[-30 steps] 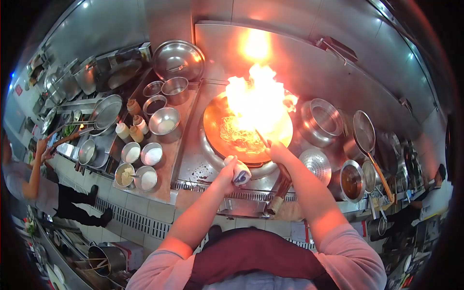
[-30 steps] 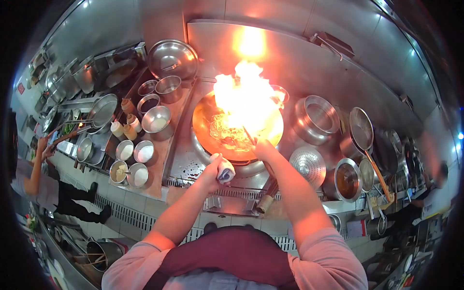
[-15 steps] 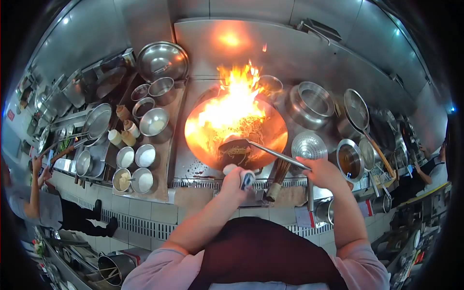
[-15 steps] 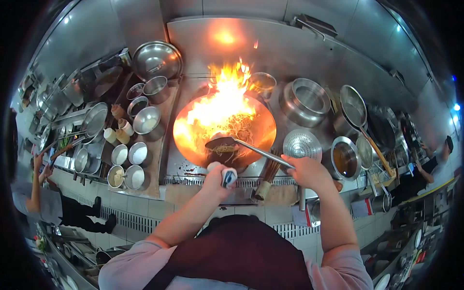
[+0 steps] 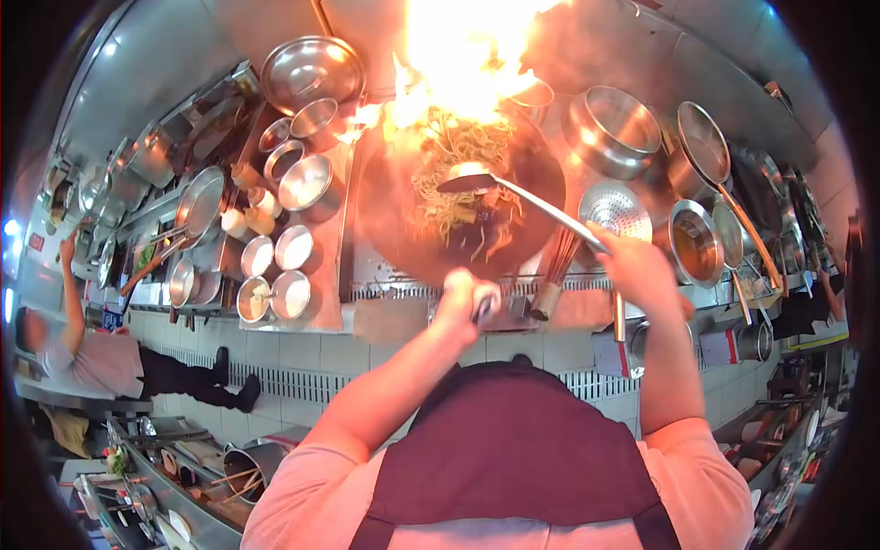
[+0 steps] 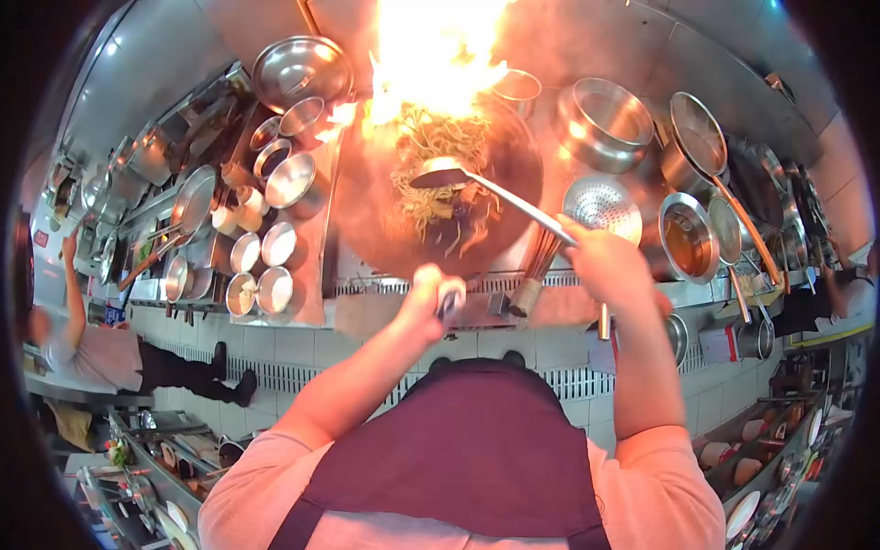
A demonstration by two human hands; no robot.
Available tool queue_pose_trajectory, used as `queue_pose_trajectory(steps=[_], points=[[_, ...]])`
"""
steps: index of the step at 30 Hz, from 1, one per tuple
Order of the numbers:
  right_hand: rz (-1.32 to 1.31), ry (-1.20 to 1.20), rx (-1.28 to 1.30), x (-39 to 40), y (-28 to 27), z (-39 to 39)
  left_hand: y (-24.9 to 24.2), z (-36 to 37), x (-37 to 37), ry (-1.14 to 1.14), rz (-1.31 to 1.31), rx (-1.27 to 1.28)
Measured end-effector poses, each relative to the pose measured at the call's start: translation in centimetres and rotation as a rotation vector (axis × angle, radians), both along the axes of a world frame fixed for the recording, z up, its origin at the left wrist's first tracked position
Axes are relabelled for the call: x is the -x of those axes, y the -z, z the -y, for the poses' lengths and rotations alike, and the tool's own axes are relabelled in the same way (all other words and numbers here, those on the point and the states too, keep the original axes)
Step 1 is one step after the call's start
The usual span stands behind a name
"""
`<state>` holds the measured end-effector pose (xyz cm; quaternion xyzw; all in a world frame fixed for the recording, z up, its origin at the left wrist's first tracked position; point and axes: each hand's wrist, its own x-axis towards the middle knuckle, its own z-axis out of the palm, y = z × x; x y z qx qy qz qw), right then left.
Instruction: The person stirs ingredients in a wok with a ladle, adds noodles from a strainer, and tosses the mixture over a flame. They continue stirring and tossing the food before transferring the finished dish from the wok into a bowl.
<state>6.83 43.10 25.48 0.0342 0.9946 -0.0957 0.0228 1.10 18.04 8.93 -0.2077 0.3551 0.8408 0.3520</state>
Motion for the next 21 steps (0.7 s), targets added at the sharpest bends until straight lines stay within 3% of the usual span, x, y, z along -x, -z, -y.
queue_pose_trajectory(steps=[1,5,7,11,13,16,19,21], points=[[0.06,-0.003,0.064,-0.8,-1.5,-0.5,-2.2,-0.8,0.4,-0.156,0.014,0.134],[0.176,-0.108,0.033,-1.4,-2.8,-3.1,-6.8,-0.2,3.6,-0.106,-0.002,0.071],[0.138,-0.083,0.112,0.3,-0.6,-2.4,-6.3,-0.5,4.9,-0.176,0.01,0.094],[0.141,0.111,-0.091,2.5,2.8,2.4,0.2,0.4,1.7,-0.081,-0.115,0.146],[0.134,0.104,-0.08,1.0,1.9,2.3,0.9,1.3,-0.6,0.003,0.088,0.364],[0.163,0.019,-0.072,0.6,-1.3,0.3,-1.6,2.2,-1.9,0.121,0.065,0.283],[0.164,-0.092,-0.051,1.9,-1.1,-0.2,-4.1,0.8,3.3,-0.071,-0.007,0.093],[0.064,-0.008,-0.034,3.8,1.4,1.0,-2.0,0.9,6.8,-0.057,-0.089,0.065]])
